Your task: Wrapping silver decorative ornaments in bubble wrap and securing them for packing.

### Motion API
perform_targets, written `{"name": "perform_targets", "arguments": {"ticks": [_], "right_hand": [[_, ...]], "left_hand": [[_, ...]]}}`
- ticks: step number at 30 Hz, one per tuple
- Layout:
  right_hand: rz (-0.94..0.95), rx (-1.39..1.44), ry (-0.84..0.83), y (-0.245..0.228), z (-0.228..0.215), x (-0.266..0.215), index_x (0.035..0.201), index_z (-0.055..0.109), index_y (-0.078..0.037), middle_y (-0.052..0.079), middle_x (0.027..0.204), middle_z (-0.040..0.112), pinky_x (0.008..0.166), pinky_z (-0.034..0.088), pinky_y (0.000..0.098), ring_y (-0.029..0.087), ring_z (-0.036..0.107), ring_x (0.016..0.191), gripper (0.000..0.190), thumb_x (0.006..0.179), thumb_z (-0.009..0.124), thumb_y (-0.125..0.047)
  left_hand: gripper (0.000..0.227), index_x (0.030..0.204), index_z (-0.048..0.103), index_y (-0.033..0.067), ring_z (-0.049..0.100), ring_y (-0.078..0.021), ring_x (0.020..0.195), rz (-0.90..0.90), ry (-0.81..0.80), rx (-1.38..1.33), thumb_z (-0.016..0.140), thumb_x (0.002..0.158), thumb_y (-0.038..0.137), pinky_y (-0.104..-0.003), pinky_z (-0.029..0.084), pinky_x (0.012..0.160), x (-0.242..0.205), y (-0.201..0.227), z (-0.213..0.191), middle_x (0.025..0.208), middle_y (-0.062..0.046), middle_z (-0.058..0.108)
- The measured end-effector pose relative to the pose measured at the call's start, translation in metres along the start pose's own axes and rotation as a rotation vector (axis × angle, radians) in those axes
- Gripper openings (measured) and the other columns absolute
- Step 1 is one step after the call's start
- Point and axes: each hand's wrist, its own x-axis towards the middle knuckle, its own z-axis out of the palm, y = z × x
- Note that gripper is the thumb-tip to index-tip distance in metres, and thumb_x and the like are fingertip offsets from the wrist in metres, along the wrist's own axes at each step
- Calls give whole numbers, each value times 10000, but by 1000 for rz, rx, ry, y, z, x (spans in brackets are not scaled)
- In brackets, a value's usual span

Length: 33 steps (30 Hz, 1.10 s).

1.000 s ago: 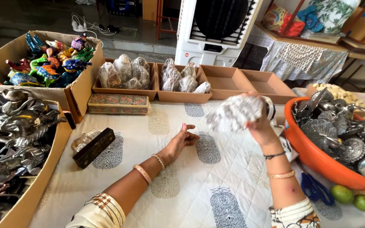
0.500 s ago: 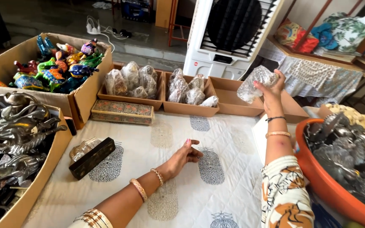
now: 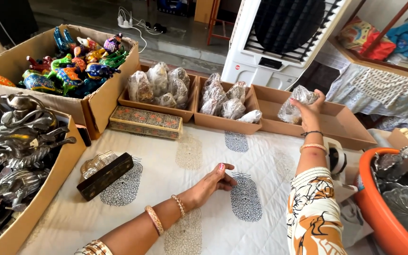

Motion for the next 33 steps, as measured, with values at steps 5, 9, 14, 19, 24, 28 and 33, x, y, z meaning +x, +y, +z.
{"name": "perform_targets", "arguments": {"ticks": [5,9,14,19,24,28,33], "right_hand": [[50,-208,12,23,-15,7,1490,315,-167,161,1458,277,1101,459,372,267,401,1365,1004,737,977,-112],[116,-386,68,32,-25,9,1515,328,-172,175,1484,246,1111,402,433,307,295,1394,1020,757,1010,-171],[181,-248,-19,34,-43,21,1491,311,-188,192,1491,318,1119,434,465,320,411,1395,1065,647,959,-164],[496,-325,-11,5,-49,16,1589,238,-290,173,1607,291,1086,320,677,389,322,1462,1158,646,905,-216],[632,-420,-34,-52,-30,-11,1680,-6,-373,240,1682,175,1052,258,835,473,217,1528,1362,654,881,-249],[722,-451,-18,-54,-31,-11,1693,-49,-395,249,1701,118,1032,245,875,557,167,1513,1353,683,846,-304],[337,-367,83,-29,-66,9,1638,121,-200,234,1604,112,1139,403,537,415,340,1474,1222,756,938,-422]], "left_hand": [[740,1461,393,54,565,-226,1133,8,-7,24,223,1021,624,-380,453,1066,-2,6,3,1164,-162,604],[721,1453,394,60,564,-224,1117,-6,-5,25,238,1019,614,-378,456,1060,-4,11,4,1168,-159,606],[717,1450,398,58,565,-221,1109,-3,-10,18,233,1027,613,-378,457,1053,-1,6,2,1162,-161,605],[694,1441,411,62,566,-216,1094,-3,-9,14,240,1034,598,-376,460,1044,-2,6,2,1156,-161,614],[675,1434,415,74,566,-213,1103,-1,-12,36,244,1037,592,-374,463,1045,-3,8,3,1160,-154,610],[675,1442,413,72,557,-220,1104,5,-21,32,245,1040,588,-383,456,1053,-1,5,1,1165,-155,601],[706,1447,403,98,577,-228,1123,-12,-15,124,225,1007,621,-387,455,1068,-8,15,5,1197,-151,610]]}}
